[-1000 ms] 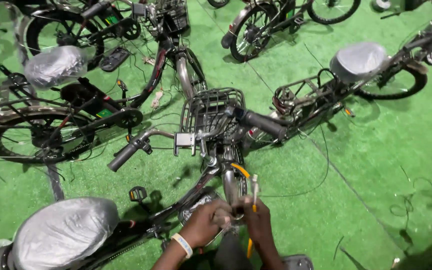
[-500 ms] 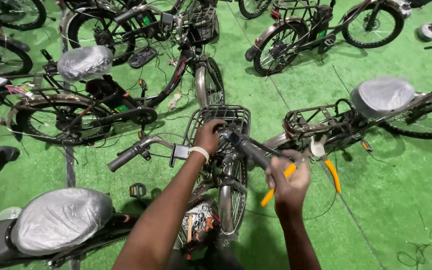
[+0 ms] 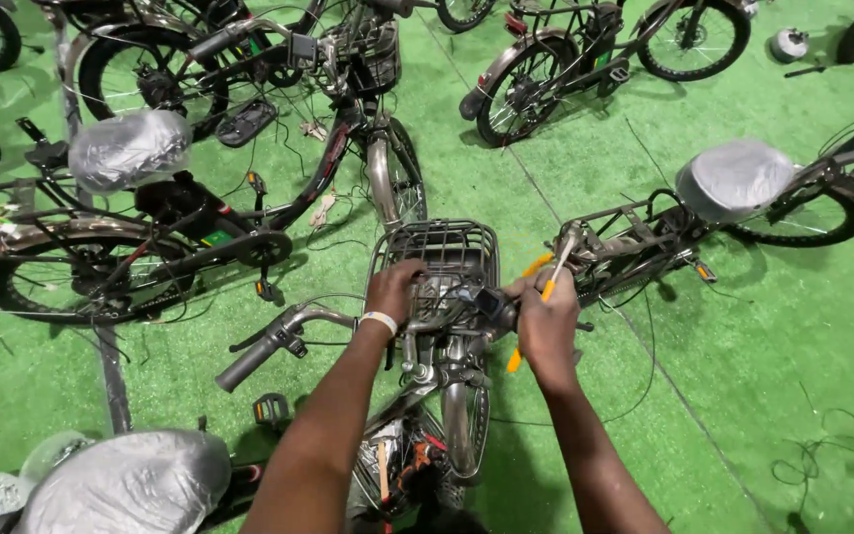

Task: The person assembles an electric bicycle by adjusting the handlebars, routing cables, and securing components near the rear wheel. They use pliers to cut a cable and a wrench to tighten bolts on the frame and wheel area.

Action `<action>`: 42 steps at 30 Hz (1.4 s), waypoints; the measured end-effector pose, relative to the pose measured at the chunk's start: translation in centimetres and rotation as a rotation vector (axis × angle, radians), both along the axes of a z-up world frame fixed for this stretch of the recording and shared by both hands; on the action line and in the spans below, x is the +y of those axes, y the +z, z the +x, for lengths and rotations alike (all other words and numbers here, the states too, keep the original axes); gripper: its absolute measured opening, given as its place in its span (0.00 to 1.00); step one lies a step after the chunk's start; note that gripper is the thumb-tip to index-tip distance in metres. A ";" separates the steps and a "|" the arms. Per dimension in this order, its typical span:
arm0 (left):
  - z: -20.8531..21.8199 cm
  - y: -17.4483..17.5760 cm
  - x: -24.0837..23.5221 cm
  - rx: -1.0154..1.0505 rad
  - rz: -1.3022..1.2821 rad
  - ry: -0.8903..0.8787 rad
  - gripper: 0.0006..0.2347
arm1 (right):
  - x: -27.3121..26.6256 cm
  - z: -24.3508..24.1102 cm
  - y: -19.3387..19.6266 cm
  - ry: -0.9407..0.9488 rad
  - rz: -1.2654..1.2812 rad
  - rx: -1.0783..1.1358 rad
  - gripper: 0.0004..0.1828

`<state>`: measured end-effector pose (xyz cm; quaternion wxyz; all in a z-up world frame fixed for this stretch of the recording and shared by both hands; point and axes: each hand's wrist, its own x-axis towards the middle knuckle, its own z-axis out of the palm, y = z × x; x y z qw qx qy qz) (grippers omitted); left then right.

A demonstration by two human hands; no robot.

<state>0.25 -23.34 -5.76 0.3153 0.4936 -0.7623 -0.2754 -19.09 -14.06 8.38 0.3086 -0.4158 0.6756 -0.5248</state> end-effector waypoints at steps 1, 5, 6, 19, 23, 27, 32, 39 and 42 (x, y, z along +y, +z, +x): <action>1.7 -1.6 -0.7 0.004 -0.016 0.065 0.11 | 0.0 0.2 0.8 -0.003 0.003 -0.034 0.12; 4.4 -1.5 -1.5 0.185 -0.039 0.121 0.10 | 0.3 1.8 3.5 0.053 -0.064 -0.016 0.14; 4.2 -0.6 -0.5 0.188 -0.033 0.118 0.10 | 0.6 2.7 3.7 0.049 -0.059 -0.013 0.14; 4.1 4.1 3.5 0.406 0.317 0.191 0.06 | -4.7 12.8 -3.5 0.356 0.352 0.118 0.08; 5.9 7.0 5.5 0.354 0.315 0.332 0.06 | -3.4 12.3 3.1 0.270 0.061 -0.588 0.12; 7.9 6.5 5.5 0.297 0.291 0.343 0.06 | -2.6 8.5 10.6 0.204 -0.191 -1.000 0.16; 7.3 4.0 3.6 0.166 0.291 0.232 0.05 | -0.6 4.9 15.1 0.293 -0.460 -0.907 0.13; 3.9 15.7 1.7 0.376 0.001 0.241 0.09 | -0.6 7.7 9.6 0.269 -0.215 -0.550 0.14; 2.6 22.9 -0.1 0.996 0.250 -0.023 0.09 | -1.2 9.8 4.2 0.359 -0.156 -0.520 0.12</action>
